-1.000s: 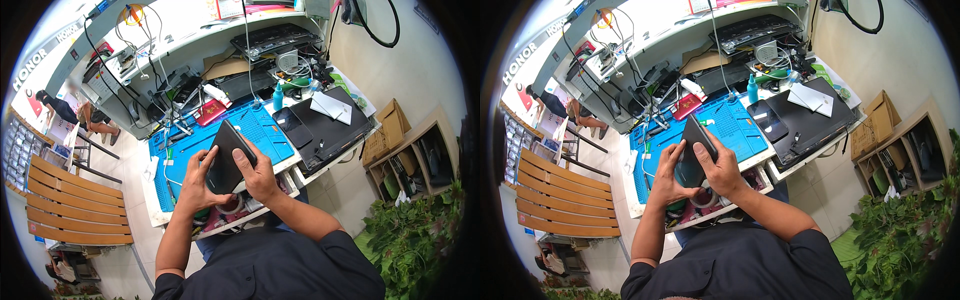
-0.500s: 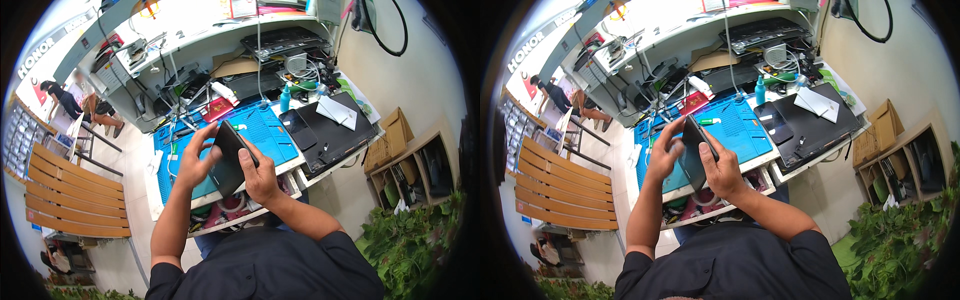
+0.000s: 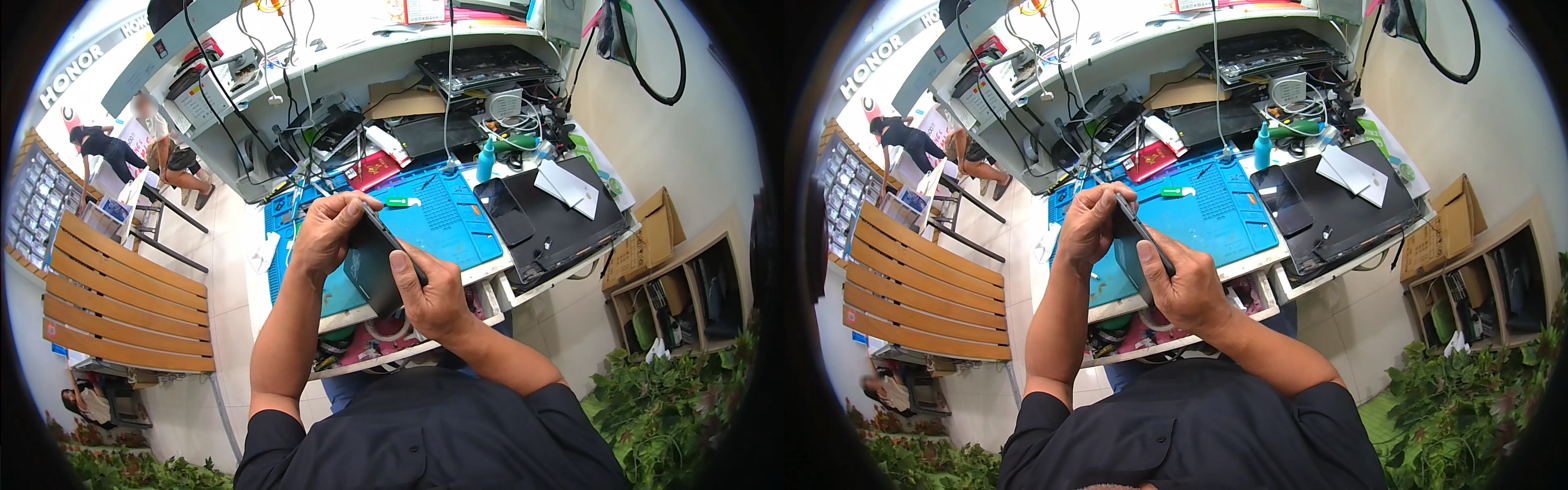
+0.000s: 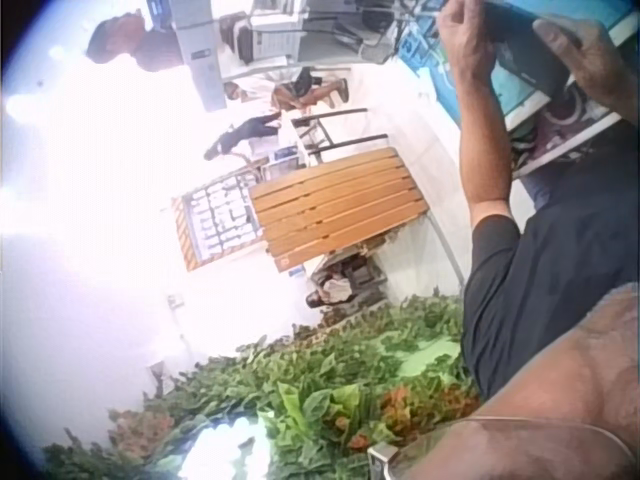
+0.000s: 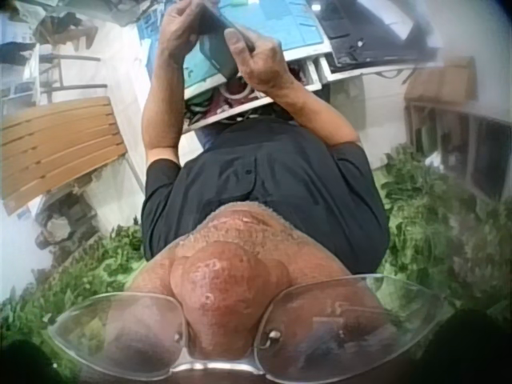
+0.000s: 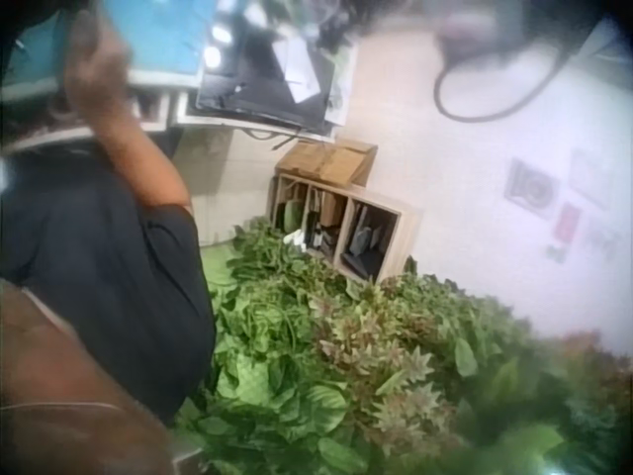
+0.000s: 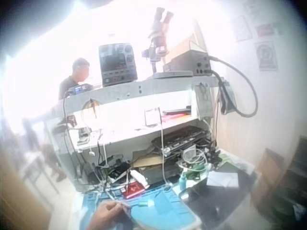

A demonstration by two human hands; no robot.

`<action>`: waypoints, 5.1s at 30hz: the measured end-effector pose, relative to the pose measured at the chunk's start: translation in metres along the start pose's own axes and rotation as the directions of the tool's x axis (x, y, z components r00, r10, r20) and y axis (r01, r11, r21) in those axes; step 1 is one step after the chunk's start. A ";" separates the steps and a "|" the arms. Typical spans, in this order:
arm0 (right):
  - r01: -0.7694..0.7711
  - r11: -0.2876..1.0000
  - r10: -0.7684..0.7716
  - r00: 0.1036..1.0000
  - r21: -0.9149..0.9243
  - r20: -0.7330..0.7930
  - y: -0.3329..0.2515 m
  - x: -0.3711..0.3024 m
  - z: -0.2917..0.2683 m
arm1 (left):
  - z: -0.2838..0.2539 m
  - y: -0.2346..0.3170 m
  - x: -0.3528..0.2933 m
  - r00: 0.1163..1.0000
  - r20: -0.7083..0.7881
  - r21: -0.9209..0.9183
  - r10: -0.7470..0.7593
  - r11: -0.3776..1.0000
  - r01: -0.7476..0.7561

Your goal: The person reassembles a tablet by placing the internal components, attaching the back cover, and using a tool to press around the edges.

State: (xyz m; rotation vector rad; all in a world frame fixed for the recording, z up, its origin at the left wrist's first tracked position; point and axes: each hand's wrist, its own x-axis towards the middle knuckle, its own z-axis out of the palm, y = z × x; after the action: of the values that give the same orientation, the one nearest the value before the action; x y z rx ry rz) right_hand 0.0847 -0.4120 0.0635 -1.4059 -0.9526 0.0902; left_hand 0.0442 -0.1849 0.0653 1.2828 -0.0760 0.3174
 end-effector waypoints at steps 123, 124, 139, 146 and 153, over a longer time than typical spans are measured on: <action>-0.143 0.471 0.701 0.660 0.871 -0.271 0.107 -0.002 0.002 | 0.056 -0.031 -0.053 0.962 -0.148 0.989 -0.230 -0.005 0.150; -0.147 0.400 0.658 0.733 0.905 -0.172 0.105 -0.003 0.001 | 0.054 -0.030 -0.052 0.956 -0.164 0.984 -0.245 0.023 0.174; -0.410 0.483 0.322 0.905 0.774 0.278 0.099 -0.015 0.015 | 0.022 -0.006 -0.049 0.895 -0.139 0.705 -0.424 0.592 0.390; -0.391 0.504 0.303 0.915 0.770 0.265 0.099 -0.011 0.017 | 0.013 -0.005 -0.054 0.904 -0.082 0.550 -0.420 0.737 0.392; -0.396 0.422 0.336 0.904 0.815 0.265 0.095 -0.009 0.019 | -0.003 -0.014 -0.056 0.903 -0.047 0.383 -0.427 0.828 0.411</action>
State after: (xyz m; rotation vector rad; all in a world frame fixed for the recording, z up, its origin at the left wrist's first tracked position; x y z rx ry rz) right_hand 0.1118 -0.3807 -0.0249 -0.6117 -0.4660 0.8519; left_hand -0.0058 -0.1959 0.0380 1.6552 0.2468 -0.0837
